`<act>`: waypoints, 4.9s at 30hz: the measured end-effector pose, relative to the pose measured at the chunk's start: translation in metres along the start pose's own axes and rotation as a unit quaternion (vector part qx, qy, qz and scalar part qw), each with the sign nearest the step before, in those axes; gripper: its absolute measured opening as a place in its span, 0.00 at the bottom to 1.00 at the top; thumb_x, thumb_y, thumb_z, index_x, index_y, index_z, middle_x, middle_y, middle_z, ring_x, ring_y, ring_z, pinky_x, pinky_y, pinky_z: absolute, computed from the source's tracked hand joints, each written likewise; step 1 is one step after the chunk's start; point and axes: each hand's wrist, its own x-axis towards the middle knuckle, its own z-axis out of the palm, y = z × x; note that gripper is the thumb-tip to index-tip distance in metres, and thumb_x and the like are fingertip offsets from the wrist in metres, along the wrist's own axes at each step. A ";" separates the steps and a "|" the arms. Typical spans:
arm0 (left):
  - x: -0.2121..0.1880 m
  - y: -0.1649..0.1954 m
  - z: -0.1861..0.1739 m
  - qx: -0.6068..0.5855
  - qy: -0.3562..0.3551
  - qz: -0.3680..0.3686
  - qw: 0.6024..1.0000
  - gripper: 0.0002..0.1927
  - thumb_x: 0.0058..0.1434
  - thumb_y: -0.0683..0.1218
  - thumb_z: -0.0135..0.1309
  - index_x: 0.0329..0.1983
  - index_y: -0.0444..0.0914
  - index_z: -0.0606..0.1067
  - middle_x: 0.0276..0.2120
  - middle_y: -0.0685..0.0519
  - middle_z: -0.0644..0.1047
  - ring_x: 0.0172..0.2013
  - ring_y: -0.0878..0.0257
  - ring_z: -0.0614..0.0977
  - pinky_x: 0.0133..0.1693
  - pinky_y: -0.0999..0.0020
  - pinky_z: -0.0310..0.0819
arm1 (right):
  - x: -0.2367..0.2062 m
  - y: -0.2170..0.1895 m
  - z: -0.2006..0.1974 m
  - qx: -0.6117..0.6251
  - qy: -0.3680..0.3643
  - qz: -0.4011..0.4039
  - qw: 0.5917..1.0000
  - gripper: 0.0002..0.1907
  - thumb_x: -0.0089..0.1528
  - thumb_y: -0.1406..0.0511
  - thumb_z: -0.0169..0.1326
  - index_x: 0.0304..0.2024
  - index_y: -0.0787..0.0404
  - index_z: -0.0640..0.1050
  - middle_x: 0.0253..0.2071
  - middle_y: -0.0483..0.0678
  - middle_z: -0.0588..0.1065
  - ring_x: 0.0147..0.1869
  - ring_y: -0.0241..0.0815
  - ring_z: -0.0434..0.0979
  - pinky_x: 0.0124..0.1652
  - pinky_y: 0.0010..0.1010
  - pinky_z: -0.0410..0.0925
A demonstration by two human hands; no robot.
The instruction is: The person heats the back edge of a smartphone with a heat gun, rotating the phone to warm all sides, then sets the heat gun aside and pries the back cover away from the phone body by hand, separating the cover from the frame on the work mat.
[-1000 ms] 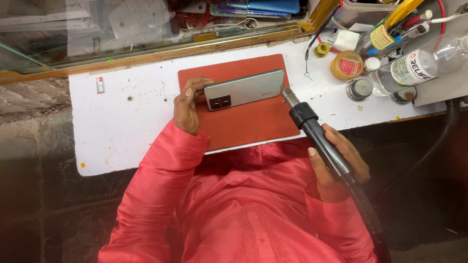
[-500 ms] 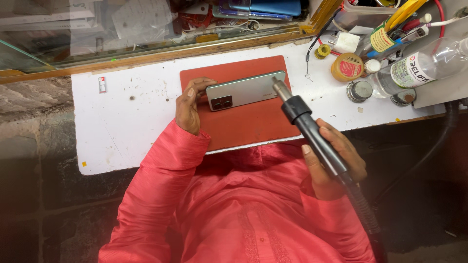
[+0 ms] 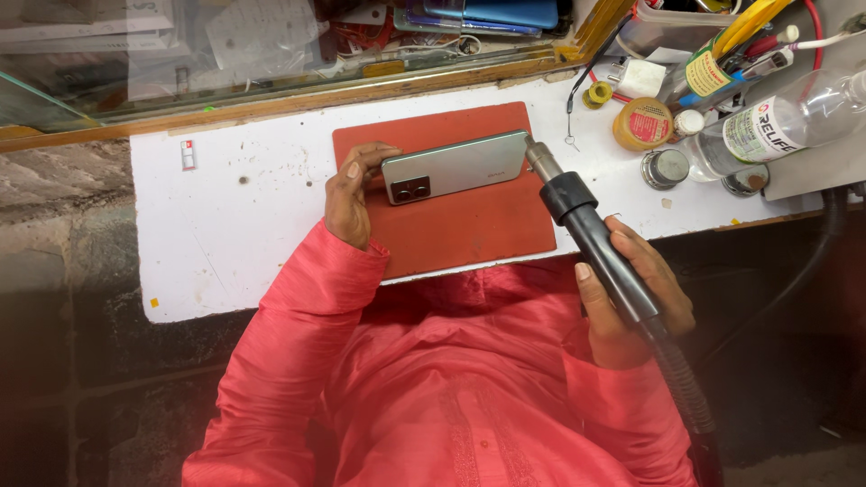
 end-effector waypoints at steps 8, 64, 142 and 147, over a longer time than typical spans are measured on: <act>-0.002 0.002 0.001 0.008 0.006 -0.001 1.000 0.34 0.72 0.58 0.35 0.51 0.23 0.77 0.54 0.42 0.74 0.55 0.52 0.75 0.60 0.58 0.68 | 0.001 -0.018 0.021 0.059 -0.056 -0.002 0.997 0.21 0.56 0.76 0.63 0.52 0.72 0.76 0.54 0.66 0.78 0.58 0.52 0.84 0.56 0.34 0.78; -0.003 0.002 0.002 -0.027 0.004 0.009 1.000 0.31 0.71 0.53 0.34 0.54 0.23 0.76 0.51 0.37 0.79 0.56 0.51 0.78 0.64 0.61 0.65 | -0.004 -0.030 0.029 0.069 -0.070 0.022 0.995 0.21 0.58 0.76 0.63 0.54 0.70 0.76 0.57 0.64 0.76 0.63 0.53 0.81 0.58 0.36 0.78; 0.027 -0.002 -0.030 -0.134 -0.074 -0.171 0.973 0.44 0.67 0.66 0.32 0.76 0.33 0.55 0.44 0.38 0.81 0.43 0.53 0.82 0.50 0.60 0.74 | -0.013 -0.046 0.061 0.107 -0.126 -0.003 0.986 0.22 0.53 0.78 0.64 0.50 0.73 0.76 0.52 0.66 0.78 0.60 0.56 0.82 0.56 0.36 0.78; 0.026 -0.002 -0.029 -0.132 -0.072 -0.170 0.974 0.43 0.67 0.66 0.33 0.77 0.33 0.55 0.45 0.37 0.81 0.45 0.53 0.82 0.52 0.60 0.74 | -0.007 -0.047 0.062 0.107 -0.124 -0.027 0.986 0.22 0.53 0.78 0.64 0.51 0.73 0.76 0.50 0.65 0.79 0.61 0.56 0.81 0.57 0.36 0.78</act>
